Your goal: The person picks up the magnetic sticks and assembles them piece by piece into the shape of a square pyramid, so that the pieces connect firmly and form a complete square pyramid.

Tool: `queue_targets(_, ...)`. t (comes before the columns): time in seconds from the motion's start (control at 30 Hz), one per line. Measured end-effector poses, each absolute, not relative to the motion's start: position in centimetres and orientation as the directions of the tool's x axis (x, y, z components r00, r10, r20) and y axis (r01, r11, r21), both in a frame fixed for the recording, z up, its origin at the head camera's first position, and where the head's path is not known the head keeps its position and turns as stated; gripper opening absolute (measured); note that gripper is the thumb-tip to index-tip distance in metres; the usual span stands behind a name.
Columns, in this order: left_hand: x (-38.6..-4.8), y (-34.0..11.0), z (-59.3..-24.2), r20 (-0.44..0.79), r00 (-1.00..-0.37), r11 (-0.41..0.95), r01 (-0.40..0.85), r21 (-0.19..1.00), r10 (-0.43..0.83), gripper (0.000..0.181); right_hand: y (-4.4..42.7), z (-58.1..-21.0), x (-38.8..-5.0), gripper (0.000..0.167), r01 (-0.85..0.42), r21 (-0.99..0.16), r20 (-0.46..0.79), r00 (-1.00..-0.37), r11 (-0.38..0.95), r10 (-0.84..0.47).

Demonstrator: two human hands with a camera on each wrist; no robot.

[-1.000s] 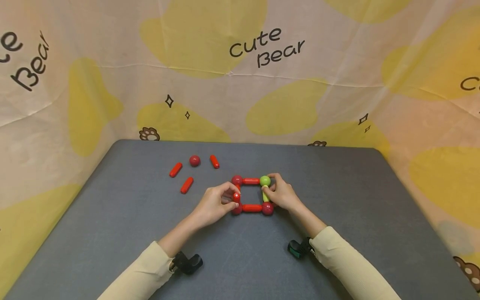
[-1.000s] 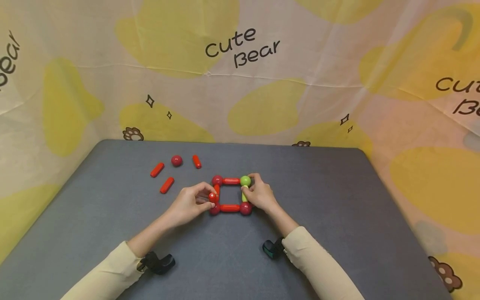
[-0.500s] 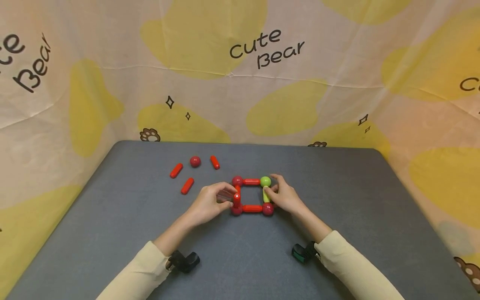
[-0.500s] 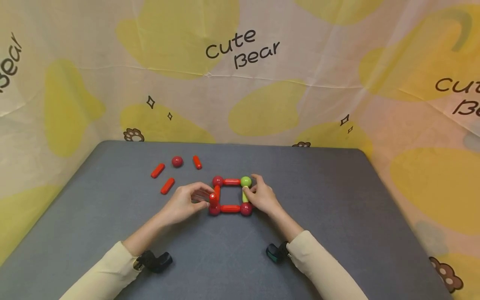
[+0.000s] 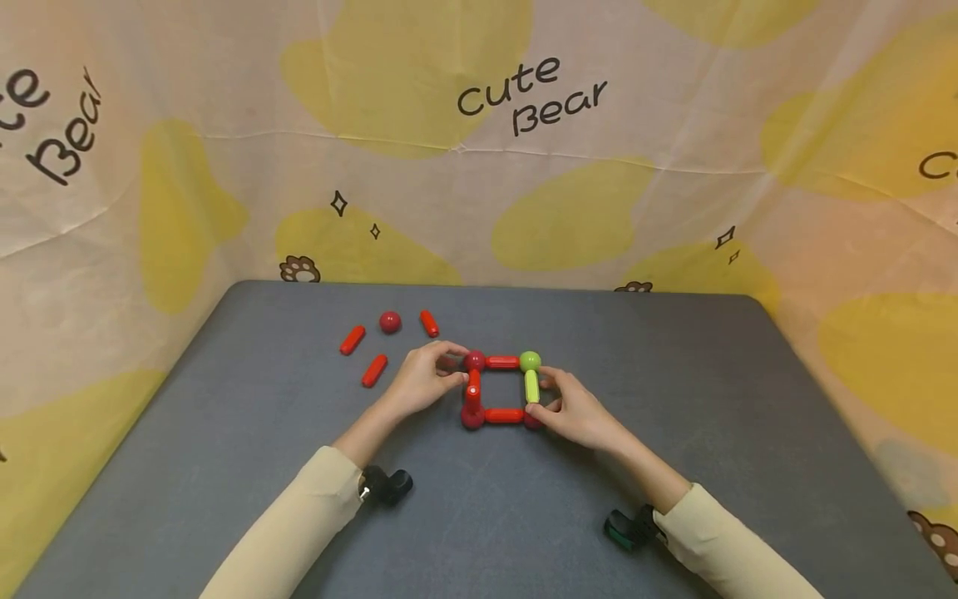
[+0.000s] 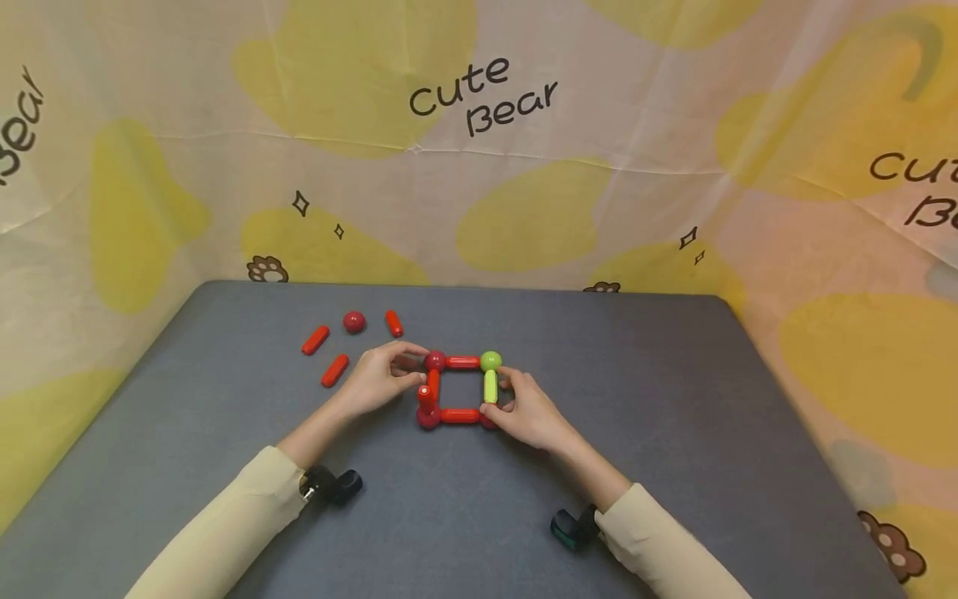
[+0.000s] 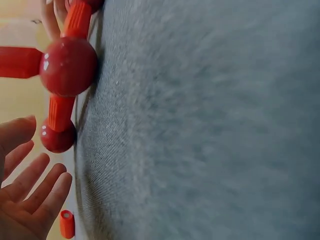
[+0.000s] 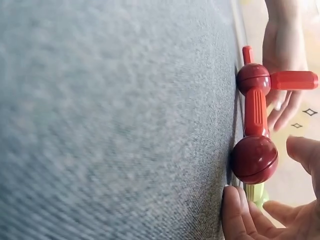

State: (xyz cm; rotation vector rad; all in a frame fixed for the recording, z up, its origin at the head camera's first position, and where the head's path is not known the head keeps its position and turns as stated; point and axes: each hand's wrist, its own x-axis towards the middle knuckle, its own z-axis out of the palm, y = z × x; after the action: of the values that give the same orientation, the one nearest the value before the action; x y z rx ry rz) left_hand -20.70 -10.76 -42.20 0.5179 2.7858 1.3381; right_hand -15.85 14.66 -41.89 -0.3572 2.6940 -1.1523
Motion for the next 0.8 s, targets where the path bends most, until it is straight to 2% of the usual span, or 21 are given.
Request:
queue_targets(0.27, -22.3, -9.6, -42.5, 0.130, -0.932, 0.609, 0.322, 0.724, 0.338, 0.036, 14.3, -42.1, -15.6, 0.070, -0.193, -0.643, -0.064, -0.951, 0.741, -0.303)
queue_targets(0.4, -22.6, -9.3, -42.5, 0.139, -0.923, 0.615, 0.347, 0.708, 0.360, 0.032, 14.1, -42.1, -15.6, 0.070, -0.195, -0.634, -0.065, -0.951, 0.749, -0.302)
queue_targets(0.8, -22.1, -9.8, -42.7, 0.157, -0.925, 0.648, 0.356, 0.673, 0.345, 0.020, 14.6, -42.2, -16.2, 0.055, -0.253, -0.625, 0.000, -0.946, 0.739, -0.324)
